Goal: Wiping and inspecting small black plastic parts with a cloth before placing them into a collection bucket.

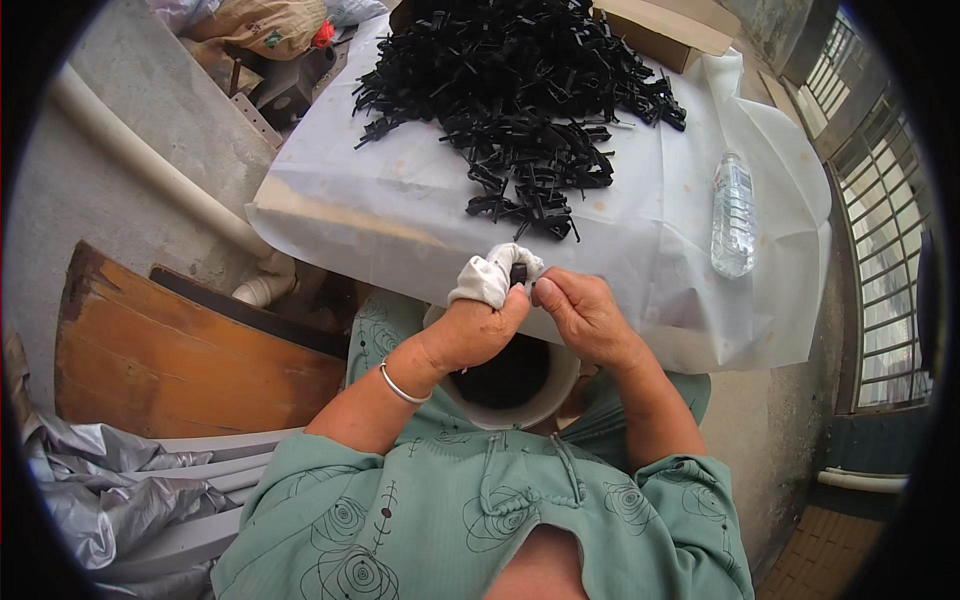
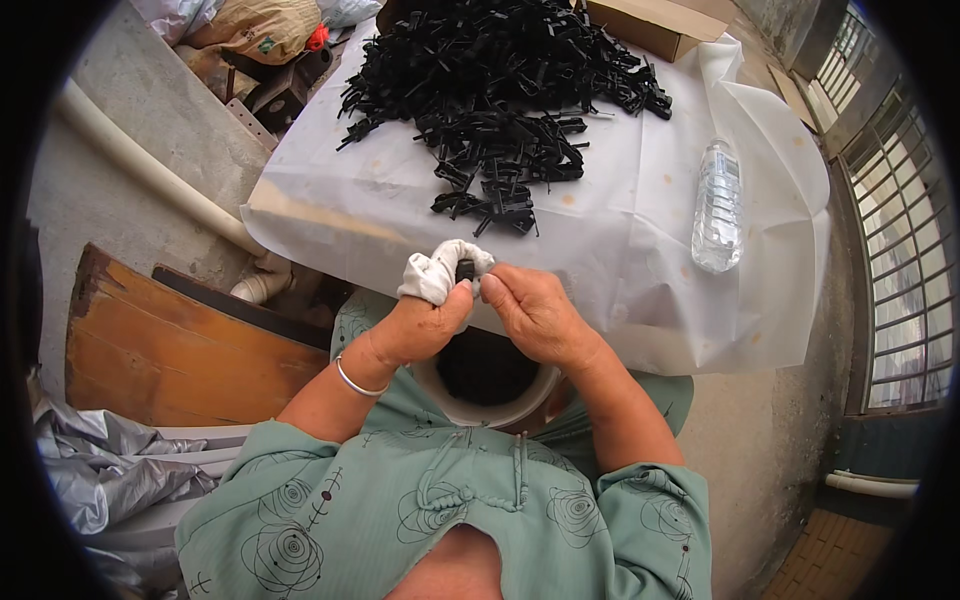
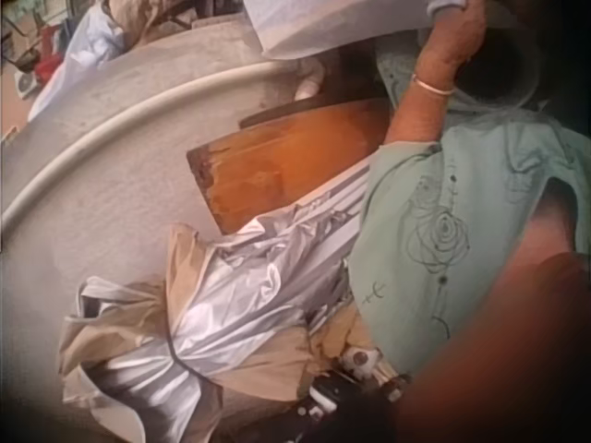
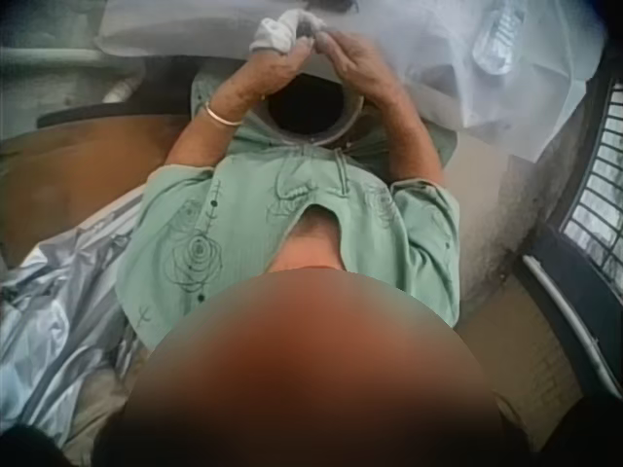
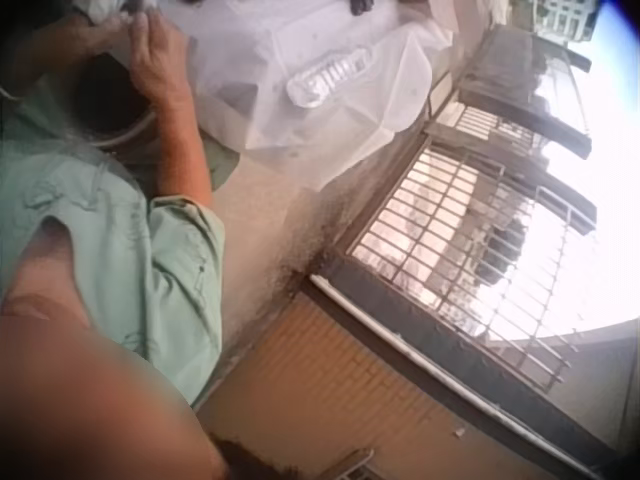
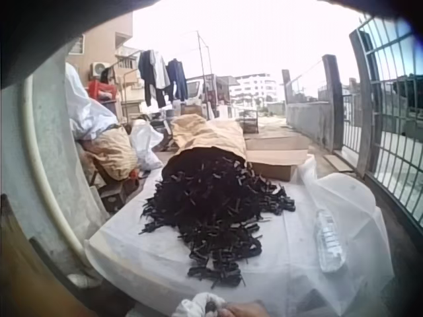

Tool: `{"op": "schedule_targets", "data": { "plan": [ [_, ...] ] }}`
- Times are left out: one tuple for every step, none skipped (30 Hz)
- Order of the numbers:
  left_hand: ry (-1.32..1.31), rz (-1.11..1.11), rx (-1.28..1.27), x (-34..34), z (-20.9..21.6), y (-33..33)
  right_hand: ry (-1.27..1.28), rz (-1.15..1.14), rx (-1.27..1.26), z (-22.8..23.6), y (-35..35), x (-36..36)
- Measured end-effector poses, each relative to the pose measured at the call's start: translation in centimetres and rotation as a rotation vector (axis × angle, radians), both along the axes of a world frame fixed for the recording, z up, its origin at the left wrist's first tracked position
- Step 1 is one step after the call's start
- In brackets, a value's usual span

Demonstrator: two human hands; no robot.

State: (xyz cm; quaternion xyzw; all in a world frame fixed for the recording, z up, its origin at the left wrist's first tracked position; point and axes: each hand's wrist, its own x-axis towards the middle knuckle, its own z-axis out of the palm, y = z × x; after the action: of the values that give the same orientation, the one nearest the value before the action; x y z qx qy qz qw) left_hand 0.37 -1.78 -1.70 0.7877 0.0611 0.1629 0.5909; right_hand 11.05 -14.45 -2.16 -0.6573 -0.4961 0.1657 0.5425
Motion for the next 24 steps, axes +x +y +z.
{"op": "schedule_targets", "data": {
  "plan": [
    [0.001,-0.003,-0.001,0.1,-0.1,-0.2,0.001,0.041,-0.061,0.1,0.0,0.0],
    [-0.028,0.025,0.083,0.2,-0.1,-0.6,0.002,0.038,-0.061,0.2,0.0,-0.1],
    [-0.058,0.053,0.166,0.2,-0.2,-0.8,0.043,0.026,-0.101,0.2,0.1,-0.2],
    [-0.059,0.050,0.166,0.2,-0.2,-0.9,0.084,0.014,-0.141,0.3,0.2,-0.3],
    [-0.058,0.056,0.325,0.2,-0.3,-0.9,0.083,0.011,-0.141,0.0,0.4,-0.5],
    [-0.056,0.061,0.484,0.1,-0.3,-0.8,0.084,-0.022,-0.095,-0.6,0.7,-0.7],
    [-0.058,0.063,0.486,-0.1,-0.3,-0.7,0.084,-0.051,-0.047,-0.9,0.9,-0.8],
    [0.003,0.044,0.419,-0.2,-0.2,-0.5,0.083,-0.050,-0.045,-0.9,0.9,-0.7],
    [0.062,0.025,0.350,-0.4,-0.2,-0.3,0.068,0.000,-0.061,-0.8,0.7,-0.5],
    [0.063,0.028,0.350,-0.6,0.1,-0.1,0.055,0.050,-0.080,-0.6,0.5,-0.4],
    [0.036,0.033,0.437,-0.8,0.5,0.0,0.055,0.053,-0.081,-0.2,0.2,0.0],
    [0.010,0.039,0.524,-1.0,0.9,0.2,-0.124,-0.145,-0.077,0.4,-0.1,0.4],
    [0.009,0.037,0.525,-1.0,1.2,0.6,-0.302,-0.348,-0.072,0.8,-0.3,1.0],
    [0.007,-0.001,0.641,-0.9,1.6,1.1,-0.303,-0.351,-0.072,0.6,-0.2,1.7],
    [0.005,-0.040,0.757,-0.8,1.8,1.3,-0.458,-0.484,-0.107,0.2,0.1,2.6],
    [0.004,-0.040,0.758,-0.8,1.4,1.4,-0.616,-0.614,-0.141,-0.4,0.5,3.2],
    [-0.045,0.009,0.698,-0.7,0.6,1.3,-0.587,-0.604,-0.207,-1.0,0.8,3.5],
    [-0.094,0.057,0.637,-0.6,-0.1,1.3,-0.589,-0.605,-0.206,-1.5,0.7,3.6],
    [-0.096,0.063,0.639,-0.5,-0.6,1.3,-0.614,-0.621,-0.180,-1.8,0.5,3.7],
    [-0.079,0.115,0.520,-0.2,-1.1,1.2,-0.640,-0.636,-0.155,-1.9,0.3,3.6],
    [-0.062,0.166,0.400,0.0,-1.4,1.0,-0.642,-0.632,-0.152,-1.8,0.1,3.4],
    [-0.060,0.169,0.399,0.1,-1.4,0.6,-0.356,-0.617,-0.165,-1.0,-0.3,2.9],
    [-0.089,0.189,0.244,0.3,-1.3,0.1,-0.069,-0.594,-0.176,-0.6,-0.6,2.4],
    [-0.118,0.209,0.090,0.5,-1.4,-0.2,-0.067,-0.590,-0.177,-0.6,-0.6,1.9]
  ]
}}
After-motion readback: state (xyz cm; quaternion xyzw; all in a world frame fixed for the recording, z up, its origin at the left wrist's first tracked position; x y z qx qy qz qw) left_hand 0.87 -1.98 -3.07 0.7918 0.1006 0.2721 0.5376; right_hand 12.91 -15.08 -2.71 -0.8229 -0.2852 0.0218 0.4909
